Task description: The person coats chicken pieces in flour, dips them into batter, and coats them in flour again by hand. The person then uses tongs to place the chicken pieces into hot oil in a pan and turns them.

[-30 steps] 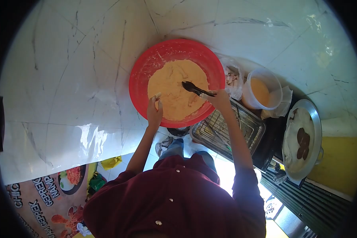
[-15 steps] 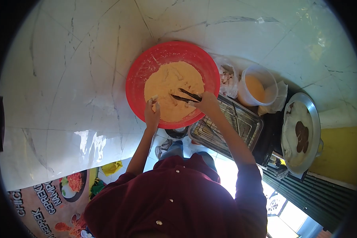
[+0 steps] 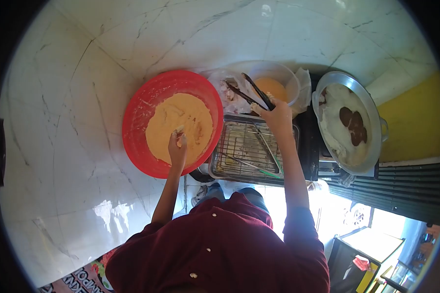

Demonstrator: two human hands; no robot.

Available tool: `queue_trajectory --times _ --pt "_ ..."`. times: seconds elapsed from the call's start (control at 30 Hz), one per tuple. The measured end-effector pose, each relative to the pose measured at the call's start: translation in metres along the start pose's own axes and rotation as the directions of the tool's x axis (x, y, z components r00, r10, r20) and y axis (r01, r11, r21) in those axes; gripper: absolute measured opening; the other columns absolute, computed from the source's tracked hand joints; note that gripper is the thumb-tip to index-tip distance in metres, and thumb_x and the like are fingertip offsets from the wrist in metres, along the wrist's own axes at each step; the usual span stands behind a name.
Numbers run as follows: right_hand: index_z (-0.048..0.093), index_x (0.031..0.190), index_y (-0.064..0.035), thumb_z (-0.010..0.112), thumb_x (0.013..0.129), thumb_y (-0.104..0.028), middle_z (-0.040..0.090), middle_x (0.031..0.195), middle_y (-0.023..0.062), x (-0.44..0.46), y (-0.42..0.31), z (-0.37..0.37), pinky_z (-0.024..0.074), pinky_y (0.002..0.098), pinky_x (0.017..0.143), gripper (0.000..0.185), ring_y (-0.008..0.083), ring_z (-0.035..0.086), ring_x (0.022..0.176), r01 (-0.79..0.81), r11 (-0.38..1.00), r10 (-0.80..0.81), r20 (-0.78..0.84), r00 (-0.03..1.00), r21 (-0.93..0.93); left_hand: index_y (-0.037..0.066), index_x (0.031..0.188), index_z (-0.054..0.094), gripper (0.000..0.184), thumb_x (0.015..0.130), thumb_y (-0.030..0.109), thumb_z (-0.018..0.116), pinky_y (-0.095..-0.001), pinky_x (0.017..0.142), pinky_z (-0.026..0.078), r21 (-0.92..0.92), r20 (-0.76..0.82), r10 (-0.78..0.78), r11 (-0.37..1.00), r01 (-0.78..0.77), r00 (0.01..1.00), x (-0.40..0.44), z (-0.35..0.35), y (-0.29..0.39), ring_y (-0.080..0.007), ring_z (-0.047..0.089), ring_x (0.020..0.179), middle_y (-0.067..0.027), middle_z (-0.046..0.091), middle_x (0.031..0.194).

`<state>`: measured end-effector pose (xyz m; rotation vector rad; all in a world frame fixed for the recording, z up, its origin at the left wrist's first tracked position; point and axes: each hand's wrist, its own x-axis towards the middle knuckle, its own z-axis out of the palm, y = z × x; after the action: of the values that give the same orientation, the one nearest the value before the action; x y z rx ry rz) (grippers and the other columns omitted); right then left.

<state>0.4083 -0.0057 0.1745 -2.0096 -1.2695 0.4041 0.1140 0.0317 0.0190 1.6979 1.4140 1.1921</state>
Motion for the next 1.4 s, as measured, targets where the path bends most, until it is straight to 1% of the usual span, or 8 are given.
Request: queue_trajectory --times 0.27,0.6,0.7,0.77,0.83,1.13,1.23,1.4 --pt "0.059 0.08 0.0034 0.066 0.069 -0.02 0.06 0.078 0.0229 0.064 0.089 0.006 0.0471 0.0408 0.069 0.027 0.0364 0.059 0.077 -0.091 0.957 0.025 -0.234 0.972 -0.275 -0.002 0.105 0.052 0.031 0.077 0.013 0.053 -0.0391 0.086 0.037 0.081 0.261 0.503 0.839 -0.538 0.824 0.061 0.136 0.053 -0.0333 0.049 0.097 -0.0179 0.053 0.105" --pt "0.06 0.094 0.0006 0.066 0.071 -0.025 0.058 0.081 0.0216 0.07 0.088 0.022 0.0455 0.0407 0.073 0.035 0.0349 0.057 0.079 -0.105 0.951 0.072 -0.123 0.99 -0.291 -0.003 0.103 0.052 0.035 0.073 0.014 0.056 -0.0401 0.086 0.035 0.071 0.321 0.545 0.802 -0.594 0.774 0.063 0.175 0.074 -0.0327 0.047 0.098 -0.0178 0.052 0.106" --pt "0.063 0.09 -0.0015 0.069 0.067 -0.023 0.056 0.081 0.0182 0.057 0.088 0.03 0.045 0.0408 0.073 0.032 0.0327 0.056 0.075 0.264 0.84 -0.45 -0.336 0.828 -0.474 -0.002 0.103 0.052 0.034 0.073 0.015 0.057 -0.04 0.084 0.036 0.072 0.295 0.496 0.841 -0.537 0.817 0.057 0.159 0.067 -0.0333 0.047 0.096 -0.017 0.052 0.104" --pt "0.063 0.085 -0.0006 0.07 0.066 -0.021 0.055 0.08 0.0157 0.05 0.075 0.039 0.0449 0.0379 0.068 0.029 0.03 0.054 0.07 0.388 0.859 -0.477 -0.249 0.843 -0.334 -0.001 0.098 0.055 0.03 0.073 0.017 0.058 -0.04 0.083 0.037 0.091 0.213 0.437 0.882 -0.463 0.874 0.05 0.138 0.063 -0.032 0.05 0.093 -0.0147 0.055 0.097" --pt "0.062 0.081 0.0018 0.064 0.07 -0.016 0.055 0.083 0.0185 0.034 0.061 0.062 0.0418 0.0393 0.071 0.021 0.0327 0.053 0.079 0.237 0.97 -0.238 0.012 0.971 0.053 0.001 0.094 0.057 0.027 0.073 0.018 0.059 -0.0395 0.08 0.038 0.064 0.171 0.332 0.936 -0.347 0.928 0.041 0.107 0.068 -0.0312 0.052 0.089 -0.0137 0.057 0.093" --pt "0.059 0.078 0.0025 0.063 0.071 -0.016 0.055 0.075 0.02 -0.029 -0.004 0.208 0.0431 0.0391 0.066 0.02 0.034 0.055 0.075 0.208 0.957 -0.276 0.415 0.867 0.202 0.003 0.079 0.062 0.022 0.075 0.025 0.061 -0.0354 0.067 0.045 0.244 -0.079 -0.128 0.959 0.144 0.989 0.007 -0.025 -0.029 -0.0292 0.058 0.075 -0.0132 0.06 0.079" --pt "0.059 0.077 0.0018 0.064 0.069 -0.014 0.057 0.076 0.0182 -0.026 0.007 0.267 0.0456 0.0387 0.067 0.018 0.0332 0.057 0.077 0.384 0.923 -0.369 0.387 0.845 0.042 0.004 0.08 0.062 0.026 0.074 0.03 0.062 -0.0357 0.067 0.046 0.312 -0.109 -0.228 0.916 0.251 0.967 0.01 -0.051 -0.055 -0.0286 0.059 0.075 -0.0128 0.061 0.078" --pt "0.064 0.088 -0.0048 0.062 0.072 -0.013 0.062 0.094 0.0132 -0.019 -0.014 0.3 0.0506 0.0356 0.072 0.018 0.0268 0.061 0.087 0.23 0.816 0.203 0.635 0.745 -0.53 0.006 0.085 0.064 0.045 0.06 0.043 0.069 -0.0378 0.066 0.047 0.661 0.112 -0.622 0.629 0.409 0.775 0.021 -0.044 -0.107 -0.0274 0.061 0.08 -0.0121 0.063 0.083"
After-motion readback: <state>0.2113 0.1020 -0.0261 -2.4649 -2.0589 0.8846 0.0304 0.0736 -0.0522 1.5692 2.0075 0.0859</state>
